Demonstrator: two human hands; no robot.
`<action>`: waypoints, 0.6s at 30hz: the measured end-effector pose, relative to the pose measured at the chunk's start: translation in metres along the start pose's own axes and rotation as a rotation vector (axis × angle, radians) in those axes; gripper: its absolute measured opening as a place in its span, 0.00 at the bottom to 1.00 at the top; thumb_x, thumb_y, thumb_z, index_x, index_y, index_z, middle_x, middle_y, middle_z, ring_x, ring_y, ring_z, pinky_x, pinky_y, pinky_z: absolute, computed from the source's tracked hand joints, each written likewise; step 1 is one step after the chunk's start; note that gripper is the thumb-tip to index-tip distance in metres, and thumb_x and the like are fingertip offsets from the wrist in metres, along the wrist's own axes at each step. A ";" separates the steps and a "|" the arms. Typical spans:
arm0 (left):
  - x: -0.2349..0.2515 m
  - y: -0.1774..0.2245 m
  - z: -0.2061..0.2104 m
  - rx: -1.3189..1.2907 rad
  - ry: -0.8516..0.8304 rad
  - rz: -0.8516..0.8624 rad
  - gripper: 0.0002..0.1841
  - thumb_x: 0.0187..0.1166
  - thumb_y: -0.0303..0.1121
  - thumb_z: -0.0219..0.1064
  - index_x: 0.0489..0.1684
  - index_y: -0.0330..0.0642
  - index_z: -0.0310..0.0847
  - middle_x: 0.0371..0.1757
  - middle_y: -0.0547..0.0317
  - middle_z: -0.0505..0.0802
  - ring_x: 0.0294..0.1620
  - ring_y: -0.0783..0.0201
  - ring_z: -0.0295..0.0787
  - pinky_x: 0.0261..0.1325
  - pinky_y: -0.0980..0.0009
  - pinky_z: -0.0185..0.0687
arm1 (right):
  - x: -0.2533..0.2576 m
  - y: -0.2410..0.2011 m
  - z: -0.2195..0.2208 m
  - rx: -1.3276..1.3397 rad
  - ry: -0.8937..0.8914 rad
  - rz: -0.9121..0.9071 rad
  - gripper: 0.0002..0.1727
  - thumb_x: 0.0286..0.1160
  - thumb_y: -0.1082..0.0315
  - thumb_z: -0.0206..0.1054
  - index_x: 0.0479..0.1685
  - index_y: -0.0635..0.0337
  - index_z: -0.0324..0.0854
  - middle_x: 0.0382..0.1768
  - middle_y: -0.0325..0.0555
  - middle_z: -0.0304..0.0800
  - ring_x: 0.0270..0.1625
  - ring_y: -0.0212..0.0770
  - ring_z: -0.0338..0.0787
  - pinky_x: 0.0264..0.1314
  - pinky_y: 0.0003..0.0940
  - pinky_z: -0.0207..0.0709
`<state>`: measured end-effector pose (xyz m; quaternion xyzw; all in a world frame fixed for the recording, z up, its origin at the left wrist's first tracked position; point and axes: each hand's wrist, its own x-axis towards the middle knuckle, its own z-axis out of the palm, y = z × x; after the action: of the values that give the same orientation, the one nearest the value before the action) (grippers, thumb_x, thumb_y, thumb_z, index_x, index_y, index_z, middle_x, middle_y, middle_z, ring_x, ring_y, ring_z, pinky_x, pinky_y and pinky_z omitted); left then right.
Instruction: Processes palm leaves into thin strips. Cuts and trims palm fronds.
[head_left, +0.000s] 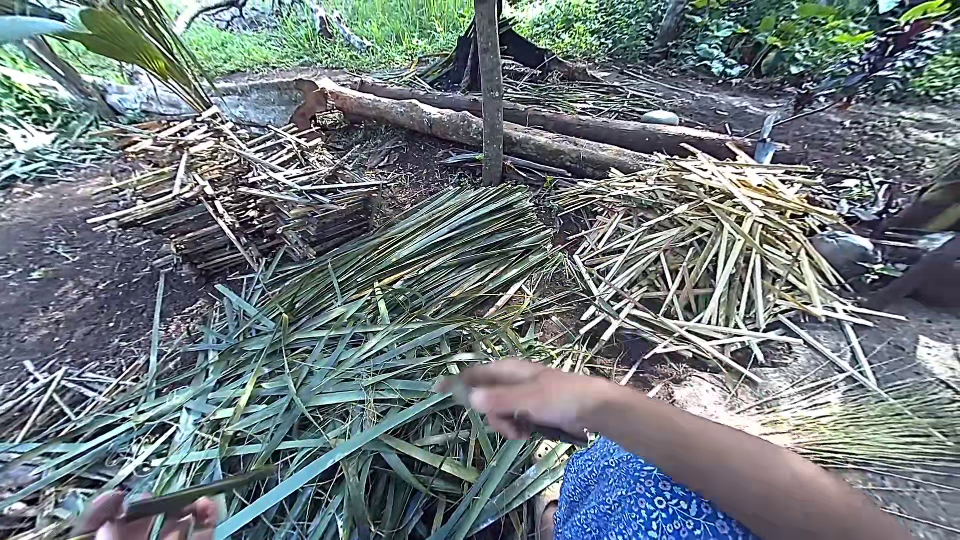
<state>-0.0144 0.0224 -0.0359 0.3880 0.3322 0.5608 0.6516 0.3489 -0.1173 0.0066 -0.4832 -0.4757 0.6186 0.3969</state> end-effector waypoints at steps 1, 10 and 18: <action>-0.006 -0.004 0.015 -0.014 -0.071 0.021 0.15 0.95 0.36 0.39 0.58 0.57 0.74 0.46 0.71 0.94 0.48 0.71 0.93 0.57 0.71 0.88 | 0.006 0.003 0.012 -0.037 -0.094 0.051 0.25 0.88 0.57 0.54 0.81 0.56 0.70 0.26 0.29 0.74 0.22 0.22 0.72 0.27 0.19 0.71; -0.053 -0.048 0.124 -0.012 -0.093 0.161 0.12 0.79 0.21 0.61 0.42 0.56 0.77 0.38 0.73 0.94 0.39 0.73 0.93 0.48 0.73 0.93 | 0.034 0.009 0.063 0.213 -0.144 -0.155 0.27 0.87 0.58 0.54 0.83 0.50 0.65 0.24 0.24 0.79 0.24 0.21 0.79 0.29 0.18 0.77; -0.050 -0.044 0.122 -0.045 -0.181 0.269 0.07 0.74 0.22 0.71 0.40 0.47 0.84 0.40 0.59 0.96 0.40 0.67 0.96 0.47 0.70 0.93 | 0.043 -0.002 0.056 0.395 0.004 -0.370 0.16 0.90 0.56 0.53 0.69 0.45 0.74 0.18 0.24 0.77 0.20 0.20 0.78 0.29 0.16 0.76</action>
<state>0.1044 -0.0467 -0.0161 0.4631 0.2045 0.6130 0.6066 0.2849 -0.0870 0.0032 -0.3026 -0.4253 0.6153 0.5907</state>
